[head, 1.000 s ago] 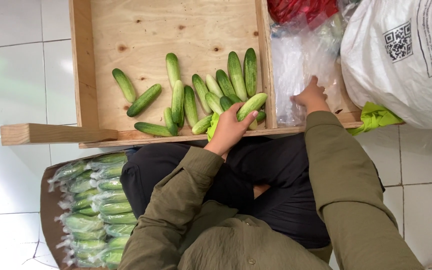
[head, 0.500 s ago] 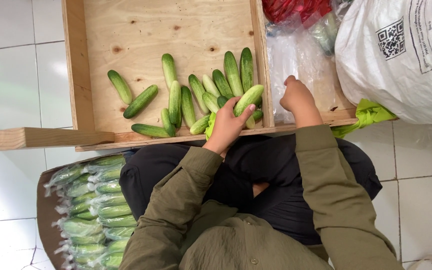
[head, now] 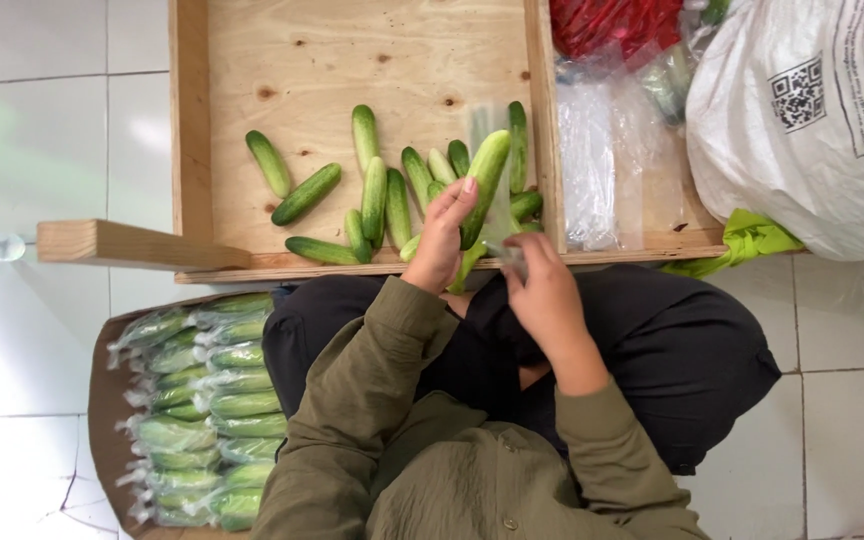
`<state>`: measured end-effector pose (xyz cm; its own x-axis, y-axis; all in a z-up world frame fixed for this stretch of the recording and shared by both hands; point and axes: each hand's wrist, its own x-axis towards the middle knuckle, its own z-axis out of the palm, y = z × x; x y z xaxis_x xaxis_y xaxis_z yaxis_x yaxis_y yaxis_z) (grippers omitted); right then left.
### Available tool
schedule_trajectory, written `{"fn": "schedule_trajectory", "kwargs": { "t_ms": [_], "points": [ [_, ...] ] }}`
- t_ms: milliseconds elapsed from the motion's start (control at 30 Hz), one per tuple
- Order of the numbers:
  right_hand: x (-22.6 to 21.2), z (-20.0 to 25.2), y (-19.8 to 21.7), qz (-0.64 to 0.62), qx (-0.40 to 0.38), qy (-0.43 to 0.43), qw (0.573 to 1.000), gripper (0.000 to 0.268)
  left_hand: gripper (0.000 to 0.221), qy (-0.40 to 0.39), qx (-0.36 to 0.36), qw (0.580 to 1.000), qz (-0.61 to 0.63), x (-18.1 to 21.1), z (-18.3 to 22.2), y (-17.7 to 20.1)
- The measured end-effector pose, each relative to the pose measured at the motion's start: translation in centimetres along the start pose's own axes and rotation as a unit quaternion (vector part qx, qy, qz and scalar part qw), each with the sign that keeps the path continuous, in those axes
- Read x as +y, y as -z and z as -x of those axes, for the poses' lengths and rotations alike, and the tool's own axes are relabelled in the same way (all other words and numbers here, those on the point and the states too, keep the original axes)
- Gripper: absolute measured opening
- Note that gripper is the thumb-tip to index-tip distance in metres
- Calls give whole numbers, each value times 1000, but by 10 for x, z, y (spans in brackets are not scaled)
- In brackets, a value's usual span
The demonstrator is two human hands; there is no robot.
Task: The person wipes individual cucumbers with a cloth before placing them into a plastic bag and then into a cardboard box containing other packaged cucumbers.
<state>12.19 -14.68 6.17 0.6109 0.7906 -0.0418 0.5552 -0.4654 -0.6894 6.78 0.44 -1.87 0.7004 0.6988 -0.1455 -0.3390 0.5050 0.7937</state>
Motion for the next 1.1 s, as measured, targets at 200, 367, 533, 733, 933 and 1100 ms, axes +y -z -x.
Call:
{"fn": "schedule_trajectory", "kwargs": {
  "t_ms": [200, 367, 533, 733, 933, 1100],
  "points": [
    [-9, 22, -21, -51, 40, 67, 996, 41, 44, -10, 5, 997, 71, 37, 31, -18],
    [-12, 33, -37, -30, 74, 108, 991, 65, 43, -73, -77, 991, 86, 36, 48, -16],
    [-15, 39, -47, -103, 43, 107, 988, 62, 44, -116, -167, 979, -18, 45, 71, 1],
    [-17, 40, -54, -151, 62, 102, 981, 31, 45, -138, -211, 963, -98, 49, 90, 13],
    [-30, 45, -43, -178, 85, 106, 975, 30, 36, -169, -42, 985, 17, 31, 73, 31],
    [-35, 47, -28, -303, 107, 118, 940, 29, 62, -224, -24, 972, 70, 50, 70, 27]
  ]
}}
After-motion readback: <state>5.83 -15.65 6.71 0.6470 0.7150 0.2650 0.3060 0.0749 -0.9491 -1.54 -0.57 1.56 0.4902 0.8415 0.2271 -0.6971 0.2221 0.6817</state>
